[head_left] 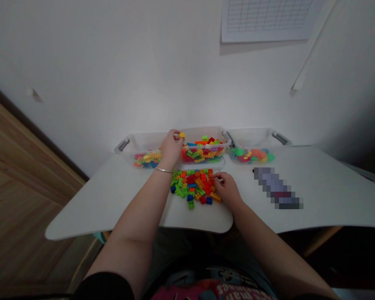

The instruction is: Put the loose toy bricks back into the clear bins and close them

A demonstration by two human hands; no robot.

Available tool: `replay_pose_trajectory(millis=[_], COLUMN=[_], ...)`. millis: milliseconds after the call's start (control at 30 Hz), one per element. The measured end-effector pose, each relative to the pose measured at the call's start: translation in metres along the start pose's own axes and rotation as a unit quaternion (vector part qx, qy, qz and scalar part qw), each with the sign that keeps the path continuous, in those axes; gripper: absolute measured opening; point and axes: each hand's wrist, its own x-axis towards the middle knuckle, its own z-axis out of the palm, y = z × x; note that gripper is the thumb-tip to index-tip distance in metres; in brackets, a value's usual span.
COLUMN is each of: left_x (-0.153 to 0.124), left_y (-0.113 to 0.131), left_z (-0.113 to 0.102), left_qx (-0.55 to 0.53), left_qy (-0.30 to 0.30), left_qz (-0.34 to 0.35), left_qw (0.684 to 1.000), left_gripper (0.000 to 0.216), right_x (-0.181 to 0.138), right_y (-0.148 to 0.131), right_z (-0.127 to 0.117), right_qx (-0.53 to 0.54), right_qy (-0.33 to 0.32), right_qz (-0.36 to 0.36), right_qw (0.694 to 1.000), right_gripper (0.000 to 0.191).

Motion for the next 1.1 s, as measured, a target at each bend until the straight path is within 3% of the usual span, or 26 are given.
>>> replay_pose_trajectory(millis=[167,367,533,700,800,933,1100], left_x=[0.02,0.032,0.026,0.019,0.007,-0.03,-0.083], left_y=[0.008,0.015,0.005,-0.005,-0.009,-0.024,-0.053], left_z=[0.006,0.009,0.009,0.002,-0.009,-0.026,-0.031], left_qx=[0.165,0.25,0.2,0.042,-0.021,-0.026,0.067], left_qy=[-0.063,-0.116,-0.089,-0.068,-0.028,0.03,-0.071], left_qz=[-0.047,-0.086,-0.052,-0.012,0.02,0.042,0.064], left_qw=[0.983,0.958,0.974,0.997,0.999,0.998,0.993], left_gripper=[0.023,0.023,0.03,0.037,0.034,0.028,0.023], right_x=[-0.001,0.0,0.0,-0.001,0.0,0.0,0.0], right_y=[0.001,0.002,0.001,-0.001,-0.001,0.0,0.003], right_z=[0.001,0.001,0.0,-0.001,-0.001,0.0,0.002], right_qx=[0.004,-0.006,-0.003,0.003,0.003,0.003,-0.003], right_qy=[-0.006,-0.011,-0.017,-0.021,-0.017,-0.011,-0.01], right_qz=[0.004,0.021,0.026,0.028,0.029,0.022,0.015], right_qw=[1.0,1.0,1.0,0.999,0.999,1.0,1.0], right_gripper=[0.02,0.021,0.022,0.022,0.022,0.021,0.02])
